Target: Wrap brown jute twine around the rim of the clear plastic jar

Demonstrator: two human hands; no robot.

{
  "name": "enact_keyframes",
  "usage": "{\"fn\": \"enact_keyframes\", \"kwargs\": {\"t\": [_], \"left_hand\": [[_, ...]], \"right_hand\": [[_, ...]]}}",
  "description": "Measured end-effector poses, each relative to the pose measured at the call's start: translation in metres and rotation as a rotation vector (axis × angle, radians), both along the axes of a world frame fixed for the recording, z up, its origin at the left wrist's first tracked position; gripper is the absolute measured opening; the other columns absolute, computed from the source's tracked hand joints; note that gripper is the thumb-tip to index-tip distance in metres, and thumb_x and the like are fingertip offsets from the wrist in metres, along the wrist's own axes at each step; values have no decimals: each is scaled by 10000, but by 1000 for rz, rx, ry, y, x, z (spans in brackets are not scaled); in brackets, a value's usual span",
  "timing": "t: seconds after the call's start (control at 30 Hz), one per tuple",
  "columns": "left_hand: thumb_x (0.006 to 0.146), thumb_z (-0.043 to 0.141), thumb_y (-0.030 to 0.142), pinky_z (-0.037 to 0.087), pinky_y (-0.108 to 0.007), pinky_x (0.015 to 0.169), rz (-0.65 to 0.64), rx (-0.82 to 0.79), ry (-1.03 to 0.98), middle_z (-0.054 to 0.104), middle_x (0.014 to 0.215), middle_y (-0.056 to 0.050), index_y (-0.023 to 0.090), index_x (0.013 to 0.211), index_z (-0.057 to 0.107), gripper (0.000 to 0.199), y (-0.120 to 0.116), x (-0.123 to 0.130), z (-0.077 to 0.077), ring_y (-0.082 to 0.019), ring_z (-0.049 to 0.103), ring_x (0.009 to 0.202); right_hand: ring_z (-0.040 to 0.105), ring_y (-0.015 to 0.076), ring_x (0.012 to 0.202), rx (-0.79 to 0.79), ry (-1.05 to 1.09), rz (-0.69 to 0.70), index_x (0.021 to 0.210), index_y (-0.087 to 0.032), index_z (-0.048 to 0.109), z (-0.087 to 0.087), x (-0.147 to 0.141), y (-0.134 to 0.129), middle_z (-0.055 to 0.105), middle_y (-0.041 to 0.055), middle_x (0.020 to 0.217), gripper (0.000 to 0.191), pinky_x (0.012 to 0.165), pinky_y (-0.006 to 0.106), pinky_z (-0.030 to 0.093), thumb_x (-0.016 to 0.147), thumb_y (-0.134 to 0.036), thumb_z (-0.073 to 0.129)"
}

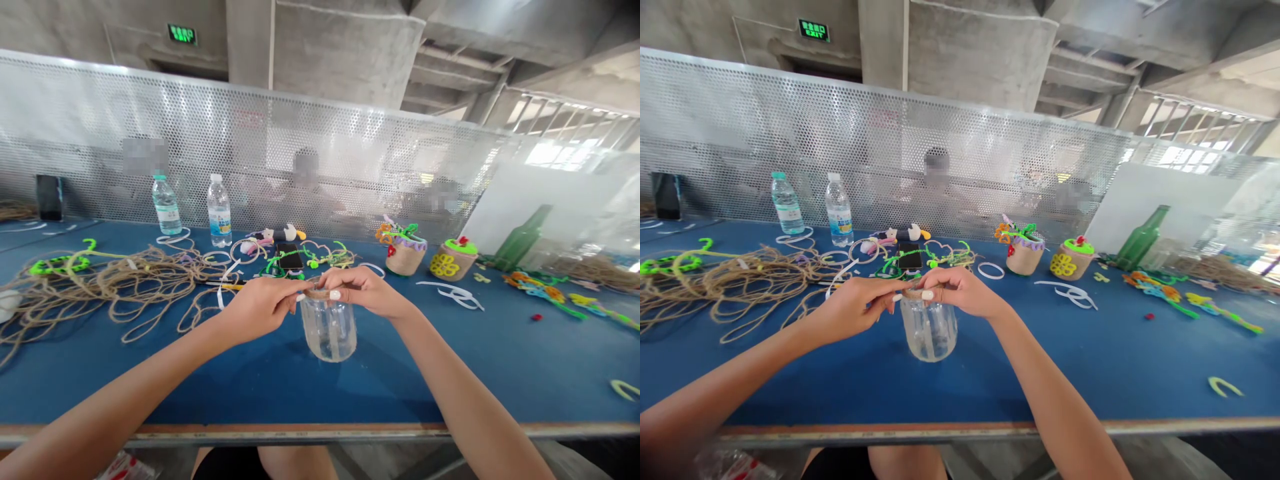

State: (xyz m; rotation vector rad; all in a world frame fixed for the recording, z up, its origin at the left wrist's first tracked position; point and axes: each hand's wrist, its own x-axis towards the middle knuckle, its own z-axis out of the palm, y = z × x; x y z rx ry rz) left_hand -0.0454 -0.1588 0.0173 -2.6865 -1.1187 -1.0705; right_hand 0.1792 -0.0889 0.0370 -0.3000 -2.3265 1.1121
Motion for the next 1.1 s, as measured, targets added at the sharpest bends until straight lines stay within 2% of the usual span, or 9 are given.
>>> {"fn": "enact_keyframes", "kwargs": {"t": [0.2,0.3,0.43,0.53,0.63,0.73,0.9,1.1], "left_hand": [[852,433,76,441,-204,533,15,8,-52,688,689,15,195,1136,621,361,1,4,-5,-115,613,568],[856,416,85,457,-206,537,40,12,-99,689,698,-4,173,1122,622,347,1,8,-11,-117,621,571],[867,421,115,455,-205,527,41,18,-133,693,691,-14,160,1097,632,316,0,13,-13,-119,622,559],[867,423,120,442,-200,509,43,17,-144,697,689,-10,163,1084,631,304,-4,18,-14,-114,610,529],[866,418,118,453,-200,516,61,10,-158,699,705,-14,162,1090,621,305,-9,24,-15,-119,624,545],[876,429,140,473,-212,531,89,3,-168,712,738,-37,142,1121,613,306,-10,27,-17,-136,648,577],[864,462,139,473,-223,519,114,-41,-133,734,735,-30,131,1265,539,408,-8,22,-16,-136,630,523],[837,471,100,471,-209,518,122,-60,-127,735,743,-24,156,1215,590,399,-6,16,-12,-131,640,552]], "right_hand": [[612,175,893,18,8,-19,725,-152,664,-1,-1,1,645,54,824,353,801,323,474,838,-483,615],[619,193,939,32,36,-54,786,-169,694,3,2,-2,683,76,900,393,849,350,471,870,-524,549],[616,203,987,147,147,-247,872,-205,705,15,9,-12,694,81,972,473,923,376,439,936,-550,388],[620,197,882,308,76,-370,855,-195,684,19,8,-22,684,77,909,355,833,356,465,913,-480,480],[602,170,773,418,-64,-358,828,-179,654,13,0,-29,667,59,833,178,728,307,465,855,-345,596],[546,138,684,471,-122,-349,745,-169,608,7,-7,-31,616,29,722,165,646,265,416,874,-259,557],[503,113,658,349,-123,-291,718,-169,565,6,-4,-21,581,15,731,225,629,249,388,897,-299,527],[521,127,708,214,-64,-217,733,-172,590,3,2,-8,594,24,759,265,668,272,414,882,-390,562]]}}
